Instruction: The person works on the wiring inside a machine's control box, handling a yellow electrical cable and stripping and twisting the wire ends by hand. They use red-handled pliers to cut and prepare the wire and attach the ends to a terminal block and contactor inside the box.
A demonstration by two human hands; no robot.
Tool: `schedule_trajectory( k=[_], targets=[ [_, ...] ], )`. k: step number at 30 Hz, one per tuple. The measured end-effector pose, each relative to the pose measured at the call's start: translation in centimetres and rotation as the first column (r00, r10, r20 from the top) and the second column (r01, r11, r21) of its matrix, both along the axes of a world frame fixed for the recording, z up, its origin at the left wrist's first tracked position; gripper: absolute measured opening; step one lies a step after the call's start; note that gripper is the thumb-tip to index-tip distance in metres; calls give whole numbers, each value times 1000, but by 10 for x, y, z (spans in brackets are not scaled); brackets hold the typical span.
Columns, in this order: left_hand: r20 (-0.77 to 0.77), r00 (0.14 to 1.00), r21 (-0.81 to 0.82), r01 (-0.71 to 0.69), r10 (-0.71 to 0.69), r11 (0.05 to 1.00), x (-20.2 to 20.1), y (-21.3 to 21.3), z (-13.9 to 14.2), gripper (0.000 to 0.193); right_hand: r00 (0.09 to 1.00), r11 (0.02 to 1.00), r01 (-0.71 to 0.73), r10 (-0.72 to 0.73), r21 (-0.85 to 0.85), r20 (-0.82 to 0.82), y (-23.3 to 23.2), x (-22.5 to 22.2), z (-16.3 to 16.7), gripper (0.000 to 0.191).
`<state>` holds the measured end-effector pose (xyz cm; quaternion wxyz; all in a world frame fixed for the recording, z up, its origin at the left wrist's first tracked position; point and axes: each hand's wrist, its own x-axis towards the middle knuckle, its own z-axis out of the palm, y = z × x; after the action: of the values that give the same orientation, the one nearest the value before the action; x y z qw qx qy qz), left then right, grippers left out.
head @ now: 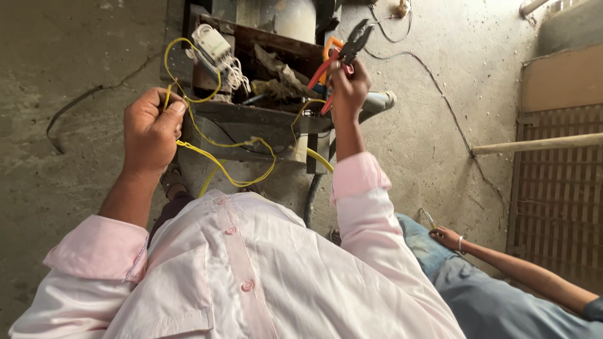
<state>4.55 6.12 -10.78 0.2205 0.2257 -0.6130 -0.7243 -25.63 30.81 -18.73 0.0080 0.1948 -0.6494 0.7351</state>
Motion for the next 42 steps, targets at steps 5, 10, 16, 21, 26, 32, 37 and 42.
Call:
schedule_trajectory(
  k=[5,10,16,21,26,32,37,42],
  targets=[
    [33,999,-79,-22,25,997,0,-26,8,8,989,974,146,-141,173,-37,-60,-36,18,8],
    [55,998,-58,-41,44,997,4,-45,10,7,983,935,181,-173,304,-55,-89,-50,20,22],
    [57,997,-138,-43,52,989,8,-58,7,10,925,404,357,-28,842,-379,-95,-55,2,45],
    [106,993,-176,-27,46,984,8,-58,5,9,929,224,364,-12,904,-370,-95,-45,-7,40],
    [63,998,-202,16,-3,979,-2,-47,3,9,945,180,327,-82,928,-317,-93,-50,0,37],
    [103,992,-205,95,-74,974,-8,-28,10,11,891,472,382,38,794,-452,-79,-32,25,23],
    [148,975,-270,202,-167,941,-13,-11,18,15,782,829,-135,426,542,-456,-62,96,58,9],
    [171,933,-254,351,-315,901,-21,16,24,16,788,871,-228,427,434,-443,-54,166,106,24]
  ],
)
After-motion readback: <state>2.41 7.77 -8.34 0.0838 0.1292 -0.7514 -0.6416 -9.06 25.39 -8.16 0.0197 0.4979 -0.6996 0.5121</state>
